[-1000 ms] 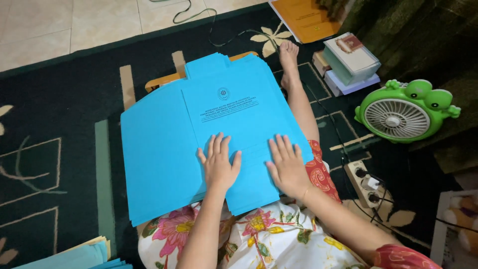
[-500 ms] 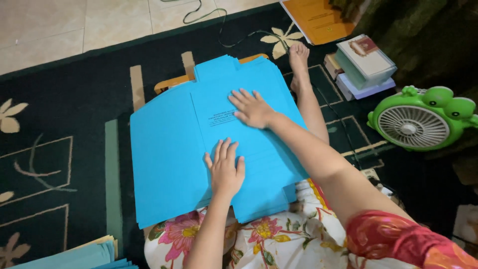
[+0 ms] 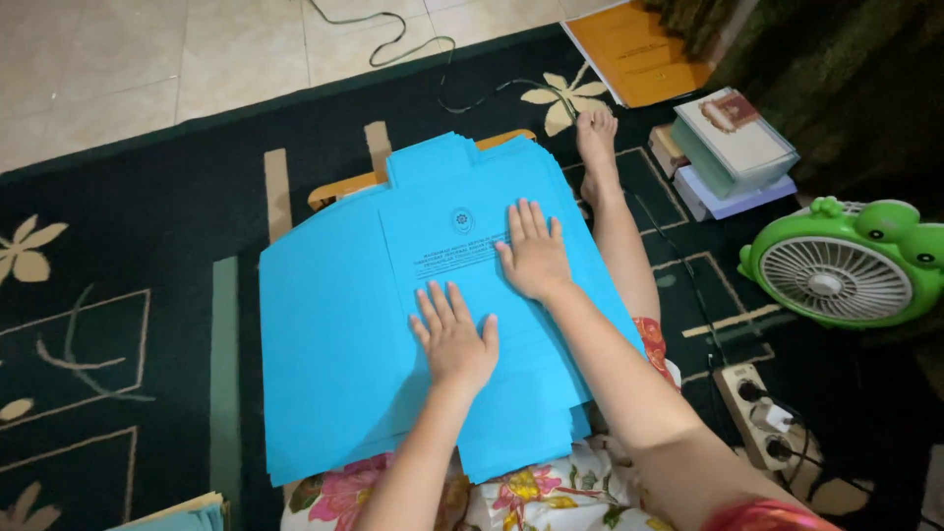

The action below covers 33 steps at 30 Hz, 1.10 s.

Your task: The person sits on the floor and repeatedly folds light blue paper sheets in half by hand. They smooth the creases with their hands and place the folded sheets onto a growing stack to their left.

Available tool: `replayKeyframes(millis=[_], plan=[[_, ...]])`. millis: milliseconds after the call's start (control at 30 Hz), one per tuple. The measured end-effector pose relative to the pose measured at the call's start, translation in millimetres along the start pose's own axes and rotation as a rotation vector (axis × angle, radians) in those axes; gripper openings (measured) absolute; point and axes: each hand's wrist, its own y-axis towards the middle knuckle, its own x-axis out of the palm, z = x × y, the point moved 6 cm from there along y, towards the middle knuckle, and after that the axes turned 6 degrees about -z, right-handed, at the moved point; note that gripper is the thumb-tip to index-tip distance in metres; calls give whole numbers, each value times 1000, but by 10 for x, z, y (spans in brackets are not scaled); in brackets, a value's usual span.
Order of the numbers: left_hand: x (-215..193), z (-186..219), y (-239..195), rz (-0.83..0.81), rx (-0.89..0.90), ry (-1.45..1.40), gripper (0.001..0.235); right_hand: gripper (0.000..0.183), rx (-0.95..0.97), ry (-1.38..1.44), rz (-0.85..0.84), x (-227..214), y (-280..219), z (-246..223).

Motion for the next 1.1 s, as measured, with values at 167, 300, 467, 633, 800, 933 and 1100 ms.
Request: replayKeyframes(millis=[167,300,467,633,800,933,1100], plan=[[-313,146,881,83,135,67,80,70,-26,18,29,-11,-60,-11],[-629,31,1435,95,187,154,76,69,4,72,-4,-114,-115,-64],[-741,-507,1544,184,-51,86,85,69,11,84,-10,-114,-103,-53],[-473,-552,851,208,-118,47,82,68,14,82,-13,-132,-102,-60],[-218,-173,-608,174,104,66,77,69,19,70,-15,-117,-109,-72],[195,-86,-1034,643,56,756,85,71,-74,70,137,72,10,-5],[246,259,-738,30,559,100,70,70,-85,123,177,54,19,24]])
